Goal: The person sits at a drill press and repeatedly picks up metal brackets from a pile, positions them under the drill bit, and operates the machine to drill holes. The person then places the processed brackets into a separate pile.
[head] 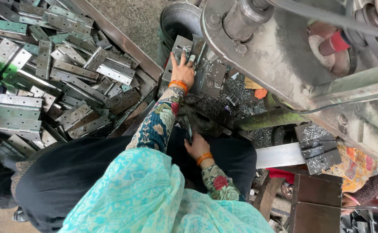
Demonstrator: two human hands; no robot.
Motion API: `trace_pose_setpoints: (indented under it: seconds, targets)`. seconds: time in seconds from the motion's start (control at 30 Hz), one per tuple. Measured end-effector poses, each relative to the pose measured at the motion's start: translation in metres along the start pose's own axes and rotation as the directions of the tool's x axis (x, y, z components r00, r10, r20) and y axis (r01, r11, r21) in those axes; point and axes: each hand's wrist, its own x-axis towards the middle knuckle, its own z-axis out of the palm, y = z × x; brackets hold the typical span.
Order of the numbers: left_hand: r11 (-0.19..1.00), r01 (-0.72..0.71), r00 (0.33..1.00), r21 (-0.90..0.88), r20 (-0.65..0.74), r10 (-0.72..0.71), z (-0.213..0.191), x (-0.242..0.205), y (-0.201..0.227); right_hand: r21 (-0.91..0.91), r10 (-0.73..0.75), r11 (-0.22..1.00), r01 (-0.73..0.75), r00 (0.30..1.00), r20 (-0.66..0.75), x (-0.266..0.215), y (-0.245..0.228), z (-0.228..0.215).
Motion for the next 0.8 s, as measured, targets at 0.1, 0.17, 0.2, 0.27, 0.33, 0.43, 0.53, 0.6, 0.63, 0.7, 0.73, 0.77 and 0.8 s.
trace_pose_setpoints:
  seconds: [0.1, 0.17, 0.2, 0.27, 0.33, 0.43, 0.53, 0.6, 0.63, 0.7, 0.73, 0.77, 0.8]
  targets:
    - [1.000, -0.019, 0.998, 0.013, 0.068, 0.018, -0.008, 0.003, 0.002, 0.011, -0.032, 0.999, 0.033, 0.997, -0.068, 0.004, 0.027, 0.036]
    - [0.997, -0.045, 0.993, 0.068, 0.110, 0.038, -0.009, -0.005, -0.008, 0.034, -0.041, 0.999, 0.042, 0.998, -0.043, 0.005, 0.022, 0.057]
    - [0.998, -0.043, 0.995, 0.049, 0.091, 0.038, -0.008, -0.007, 0.003, 0.046, -0.037, 0.998, 0.038, 0.999, -0.040, 0.002, 0.030, 0.054]
    - [0.999, -0.020, 0.999, 0.026, 0.037, 0.019, -0.008, -0.006, 0.005, 0.041, -0.030, 0.999, 0.031, 0.999, -0.013, 0.005, 0.027, 0.038]
    - [1.000, -0.019, 1.000, 0.012, -0.002, 0.019, -0.012, -0.006, -0.001, 0.011, -0.022, 1.000, 0.021, 0.999, 0.035, 0.010, 0.010, 0.012]
    - [0.998, -0.041, 0.999, 0.047, 0.007, 0.040, -0.010, -0.018, -0.003, -0.048, 0.078, 0.996, -0.072, 0.984, 0.158, 0.015, -0.010, -0.036]
    - [0.996, -0.077, 0.996, 0.042, -0.030, 0.079, -0.004, -0.047, 0.004, -0.079, 0.045, 0.996, -0.031, 0.980, 0.192, 0.021, -0.027, -0.067]
    - [0.993, -0.106, 0.987, 0.043, -0.119, 0.110, -0.001, -0.076, 0.001, -0.108, 0.062, 0.993, -0.041, 0.978, 0.198, 0.023, -0.037, -0.079]
    - [0.990, -0.128, 0.975, 0.053, -0.178, 0.135, 0.003, -0.094, -0.001, -0.121, 0.069, 0.992, -0.045, 0.977, 0.203, 0.023, -0.041, -0.083]
    - [0.979, -0.179, 0.938, 0.096, -0.282, 0.199, 0.009, -0.119, -0.008, -0.128, 0.079, 0.990, -0.051, 0.972, 0.221, 0.025, -0.045, -0.087]
    - [0.970, -0.210, 0.916, 0.125, -0.321, 0.240, 0.013, -0.132, -0.010, -0.135, 0.087, 0.989, -0.056, 0.969, 0.233, 0.021, -0.046, -0.086]
    - [0.959, -0.238, 0.891, 0.155, -0.358, 0.280, 0.017, -0.140, -0.014, -0.129, 0.081, 0.990, -0.053, 0.970, 0.227, 0.019, -0.046, -0.084]
    - [0.960, -0.231, 0.878, 0.159, -0.392, 0.276, 0.018, -0.143, -0.016, -0.126, 0.074, 0.991, -0.047, 0.973, 0.217, 0.018, -0.046, -0.084]
